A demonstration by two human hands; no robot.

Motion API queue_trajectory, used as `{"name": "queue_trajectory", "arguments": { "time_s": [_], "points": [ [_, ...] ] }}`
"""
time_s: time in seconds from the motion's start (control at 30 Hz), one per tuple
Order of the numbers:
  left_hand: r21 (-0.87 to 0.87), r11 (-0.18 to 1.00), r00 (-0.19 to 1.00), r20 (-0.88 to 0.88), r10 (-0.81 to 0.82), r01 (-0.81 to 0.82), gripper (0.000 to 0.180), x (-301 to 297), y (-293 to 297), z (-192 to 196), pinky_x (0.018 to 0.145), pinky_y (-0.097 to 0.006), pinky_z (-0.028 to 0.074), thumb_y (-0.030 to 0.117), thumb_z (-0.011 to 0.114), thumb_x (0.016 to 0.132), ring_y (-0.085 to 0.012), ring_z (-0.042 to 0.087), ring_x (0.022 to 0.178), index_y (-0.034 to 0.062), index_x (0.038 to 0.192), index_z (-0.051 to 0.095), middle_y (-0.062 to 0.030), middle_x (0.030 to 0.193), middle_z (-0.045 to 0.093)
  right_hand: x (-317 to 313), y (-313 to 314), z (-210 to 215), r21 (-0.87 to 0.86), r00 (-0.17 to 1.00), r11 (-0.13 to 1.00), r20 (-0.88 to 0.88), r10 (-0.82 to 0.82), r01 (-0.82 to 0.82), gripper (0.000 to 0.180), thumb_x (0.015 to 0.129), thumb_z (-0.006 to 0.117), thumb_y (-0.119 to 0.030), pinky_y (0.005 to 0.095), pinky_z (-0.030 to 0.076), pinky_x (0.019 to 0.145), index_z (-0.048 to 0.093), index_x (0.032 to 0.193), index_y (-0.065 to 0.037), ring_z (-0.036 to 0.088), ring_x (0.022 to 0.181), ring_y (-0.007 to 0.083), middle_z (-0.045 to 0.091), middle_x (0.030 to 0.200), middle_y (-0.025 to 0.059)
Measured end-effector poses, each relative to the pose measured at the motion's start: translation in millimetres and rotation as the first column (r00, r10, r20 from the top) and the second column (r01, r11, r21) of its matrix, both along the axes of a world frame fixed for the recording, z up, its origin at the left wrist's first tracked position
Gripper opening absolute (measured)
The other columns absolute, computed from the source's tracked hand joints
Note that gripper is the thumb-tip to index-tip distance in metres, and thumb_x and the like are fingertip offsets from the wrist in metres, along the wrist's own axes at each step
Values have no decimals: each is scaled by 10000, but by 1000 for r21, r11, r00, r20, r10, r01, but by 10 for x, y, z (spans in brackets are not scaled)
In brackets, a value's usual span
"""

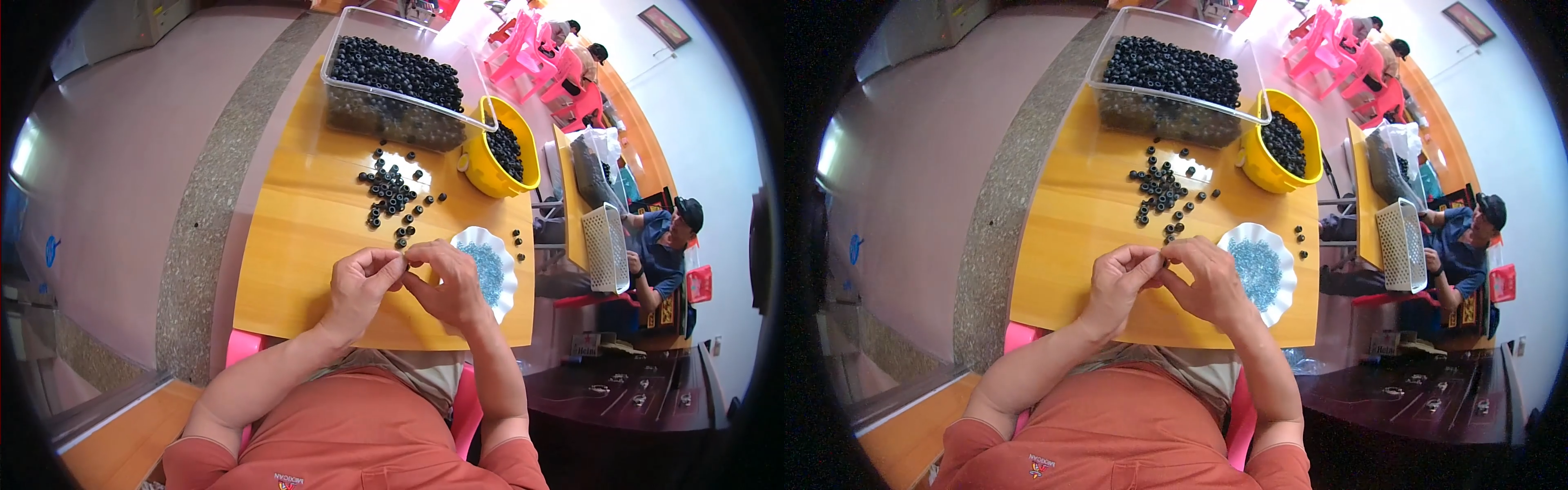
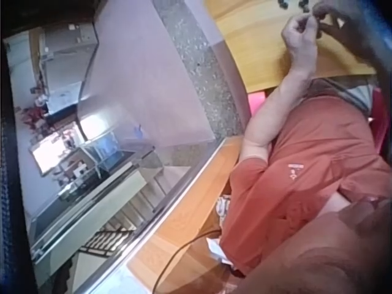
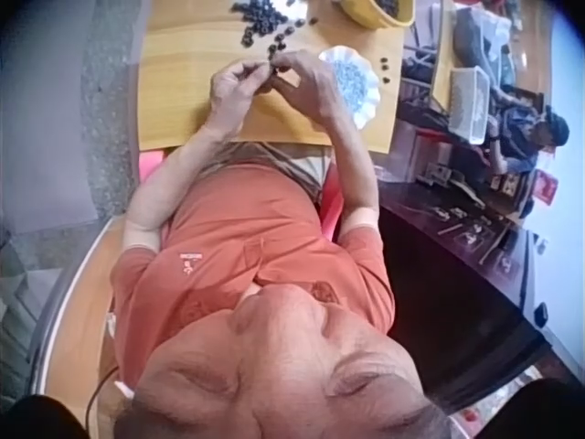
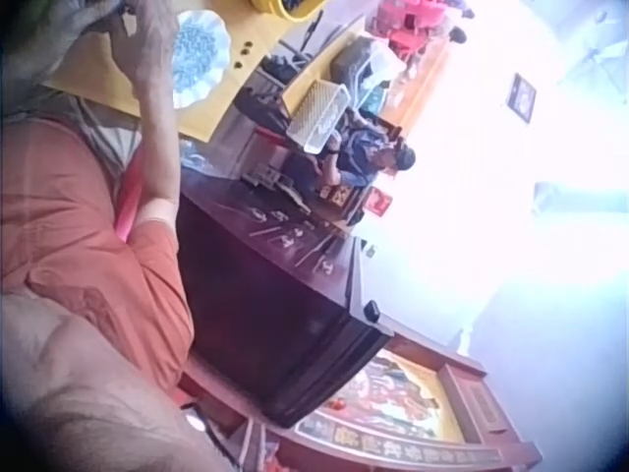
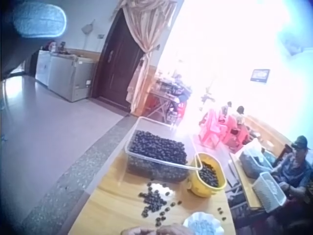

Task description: Manually placing small blue beads into black circular components on a wooden table.

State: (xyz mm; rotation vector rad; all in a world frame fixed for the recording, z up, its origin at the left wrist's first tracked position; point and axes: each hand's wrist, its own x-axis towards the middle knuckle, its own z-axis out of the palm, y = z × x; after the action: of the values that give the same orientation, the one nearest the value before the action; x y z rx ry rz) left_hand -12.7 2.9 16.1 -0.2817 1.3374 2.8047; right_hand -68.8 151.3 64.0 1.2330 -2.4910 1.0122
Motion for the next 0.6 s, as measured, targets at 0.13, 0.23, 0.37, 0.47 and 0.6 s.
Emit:
{"name": "queue_trajectory", "arguments": {
  "time_s": [0.13, 0.23, 0.37, 0.47, 0.6],
  "points": [
    [51, 998, 998, 56, -41, 38, 181, 12, 1, 12, 690, -220, 530, 145, 671, 916, -92, 633, 703, -23, 982, 681, -64, 831, 698, 75, 20, 57, 21, 997, 1000, -74, -14, 15, 275, 700, 787, -48, 350, 533, 635, 644, 934, -37, 657, 758, 267, 670, 868, 97],
    [66, 996, 995, 71, -64, 59, 170, 15, -8, -26, 688, -223, 544, 139, 671, 913, -99, 642, 694, -17, 980, 681, -59, 836, 693, 108, 46, 67, 52, 996, 998, -83, -22, 26, 249, 721, 784, -54, 350, 537, 630, 655, 933, -34, 660, 751, 272, 670, 873, 97],
    [96, 993, 992, 102, -75, 65, 161, 20, 0, -10, 699, -234, 554, 134, 669, 914, -102, 644, 705, -13, 980, 680, -54, 838, 686, 109, 60, 33, 3, 991, 1000, -137, 1, -1, 265, 711, 795, -24, 326, 529, 594, 634, 921, -27, 662, 709, 258, 673, 859, 106],
    [66, 993, 991, 84, -105, 99, 149, 21, -15, -13, 726, -251, 561, 153, 665, 922, -109, 655, 756, 19, 987, 667, -48, 865, 681, 119, 76, 19, -13, 995, 1000, -103, -4, 3, 216, 752, 741, 6, 344, 545, 639, 652, 947, -24, 663, 758, 275, 667, 885, 101],
    [72, 993, 992, 80, -101, 96, 144, 22, -6, -12, 722, -247, 558, 151, 666, 920, -106, 650, 745, 22, 984, 668, -47, 863, 680, 137, 101, -27, -38, 996, 999, -93, -13, 9, 216, 754, 717, 46, 347, 545, 638, 647, 949, -16, 664, 764, 279, 662, 890, 111]
  ]
}}
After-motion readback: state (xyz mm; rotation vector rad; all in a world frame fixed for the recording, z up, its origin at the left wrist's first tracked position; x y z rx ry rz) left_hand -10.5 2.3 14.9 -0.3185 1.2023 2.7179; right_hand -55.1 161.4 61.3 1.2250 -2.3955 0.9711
